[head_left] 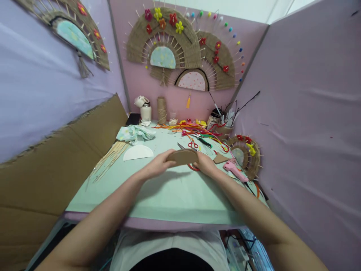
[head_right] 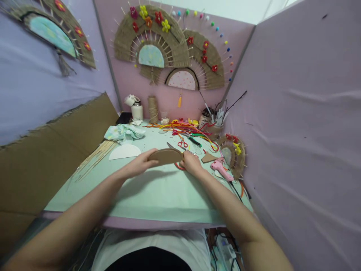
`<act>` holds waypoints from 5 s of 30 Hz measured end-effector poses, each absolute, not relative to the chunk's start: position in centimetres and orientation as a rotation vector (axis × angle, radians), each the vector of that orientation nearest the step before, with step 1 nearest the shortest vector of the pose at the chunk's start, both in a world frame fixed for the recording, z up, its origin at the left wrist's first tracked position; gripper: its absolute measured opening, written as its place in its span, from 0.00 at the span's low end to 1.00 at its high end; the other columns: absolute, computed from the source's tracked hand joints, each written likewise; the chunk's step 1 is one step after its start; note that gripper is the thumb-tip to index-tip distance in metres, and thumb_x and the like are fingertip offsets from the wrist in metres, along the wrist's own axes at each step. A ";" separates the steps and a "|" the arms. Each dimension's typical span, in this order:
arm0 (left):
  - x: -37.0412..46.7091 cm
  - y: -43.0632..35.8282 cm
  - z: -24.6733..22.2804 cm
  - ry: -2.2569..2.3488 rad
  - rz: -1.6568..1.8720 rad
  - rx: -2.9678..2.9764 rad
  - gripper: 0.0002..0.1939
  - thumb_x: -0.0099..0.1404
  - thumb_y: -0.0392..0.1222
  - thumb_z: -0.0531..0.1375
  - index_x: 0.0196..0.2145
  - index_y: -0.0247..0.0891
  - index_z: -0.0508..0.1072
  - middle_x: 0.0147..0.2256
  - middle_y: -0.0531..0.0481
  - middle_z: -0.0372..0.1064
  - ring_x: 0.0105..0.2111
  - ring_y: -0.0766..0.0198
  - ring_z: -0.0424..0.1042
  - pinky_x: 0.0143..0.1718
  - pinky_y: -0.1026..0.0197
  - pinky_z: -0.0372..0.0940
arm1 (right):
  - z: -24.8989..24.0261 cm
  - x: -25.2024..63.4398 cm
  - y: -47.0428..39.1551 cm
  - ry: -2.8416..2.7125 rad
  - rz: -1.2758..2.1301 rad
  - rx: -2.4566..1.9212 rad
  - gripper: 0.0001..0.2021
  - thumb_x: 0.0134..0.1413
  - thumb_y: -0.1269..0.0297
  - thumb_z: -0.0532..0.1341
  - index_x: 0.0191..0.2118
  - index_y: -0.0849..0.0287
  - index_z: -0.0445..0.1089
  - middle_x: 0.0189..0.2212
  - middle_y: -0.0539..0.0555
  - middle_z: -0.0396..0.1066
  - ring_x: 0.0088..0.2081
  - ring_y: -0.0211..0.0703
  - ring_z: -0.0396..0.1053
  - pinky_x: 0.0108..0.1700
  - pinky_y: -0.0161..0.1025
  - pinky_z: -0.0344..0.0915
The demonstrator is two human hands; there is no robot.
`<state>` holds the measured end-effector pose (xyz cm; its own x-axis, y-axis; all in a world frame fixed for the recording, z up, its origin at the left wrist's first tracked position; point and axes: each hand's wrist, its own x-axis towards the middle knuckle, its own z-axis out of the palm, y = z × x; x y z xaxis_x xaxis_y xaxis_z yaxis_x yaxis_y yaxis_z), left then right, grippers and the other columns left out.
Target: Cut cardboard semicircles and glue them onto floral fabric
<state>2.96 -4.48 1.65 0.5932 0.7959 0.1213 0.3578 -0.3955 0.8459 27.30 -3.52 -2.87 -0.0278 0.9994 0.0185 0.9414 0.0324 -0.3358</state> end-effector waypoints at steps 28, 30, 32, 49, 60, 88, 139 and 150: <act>0.4 1.2 -4.5 1.254 0.826 2.023 0.09 0.51 0.43 0.60 0.30 0.39 0.67 0.28 0.54 0.68 0.31 0.60 0.67 0.31 0.62 0.58 | -5.3 19.2 -1.7 -1.761 0.573 -1.282 0.09 0.51 0.65 0.57 0.40 0.56 0.65 0.36 0.53 0.71 0.38 0.46 0.68 0.44 0.43 0.63; 0.4 1.1 -4.6 1.260 0.856 2.038 0.08 0.52 0.42 0.60 0.29 0.39 0.67 0.27 0.55 0.67 0.31 0.61 0.66 0.31 0.62 0.58 | -5.4 19.1 -1.7 -1.741 0.557 -1.266 0.08 0.51 0.65 0.57 0.39 0.56 0.65 0.35 0.53 0.71 0.37 0.46 0.67 0.43 0.42 0.63; 0.4 1.1 -4.7 1.268 0.889 2.057 0.07 0.53 0.42 0.60 0.29 0.39 0.66 0.26 0.55 0.66 0.30 0.61 0.65 0.31 0.62 0.58 | -5.6 18.9 -1.7 -1.712 0.558 -1.243 0.08 0.51 0.66 0.56 0.39 0.56 0.64 0.35 0.53 0.71 0.37 0.45 0.67 0.42 0.41 0.63; -1.8 0.4 -1.3 0.564 0.916 1.045 0.30 0.62 0.58 0.59 0.54 0.36 0.65 0.52 0.36 0.70 0.50 0.52 0.72 0.56 0.50 0.62 | -2.4 22.3 0.1 -1.004 1.664 -1.076 0.11 0.43 0.62 0.68 0.33 0.58 0.69 0.27 0.52 0.75 0.31 0.43 0.72 0.34 0.38 0.67; -0.1 0.0 -2.4 0.738 1.051 1.127 0.34 0.55 0.40 0.69 0.58 0.41 0.66 0.45 0.47 0.74 0.44 0.61 0.73 0.54 0.50 0.65 | -3.8 21.7 -0.4 -0.921 1.688 -1.114 0.07 0.47 0.67 0.68 0.33 0.60 0.70 0.26 0.53 0.76 0.27 0.40 0.73 0.30 0.35 0.69; -0.5 0.8 -3.5 1.164 0.823 1.977 0.10 0.50 0.41 0.60 0.32 0.38 0.69 0.28 0.55 0.67 0.30 0.62 0.65 0.31 0.62 0.58 | -4.5 20.9 -1.3 -1.804 0.682 -1.297 0.08 0.45 0.62 0.61 0.34 0.57 0.67 0.28 0.47 0.69 0.32 0.41 0.64 0.36 0.37 0.59; -0.4 0.6 -4.3 1.288 0.746 2.209 0.04 0.57 0.41 0.57 0.32 0.41 0.65 0.32 0.50 0.69 0.34 0.57 0.66 0.35 0.60 0.59 | -4.7 22.4 -0.6 -1.760 0.823 -1.388 0.04 0.38 0.66 0.64 0.27 0.58 0.73 0.21 0.45 0.67 0.27 0.38 0.62 0.30 0.33 0.55; -0.8 0.3 -2.5 1.046 0.827 1.325 0.25 0.49 0.45 0.69 0.43 0.37 0.67 0.34 0.50 0.73 0.34 0.61 0.74 0.36 0.59 0.70 | -3.4 22.7 -1.5 -1.326 1.465 -1.274 0.10 0.38 0.64 0.69 0.30 0.61 0.73 0.22 0.48 0.72 0.24 0.36 0.67 0.26 0.31 0.62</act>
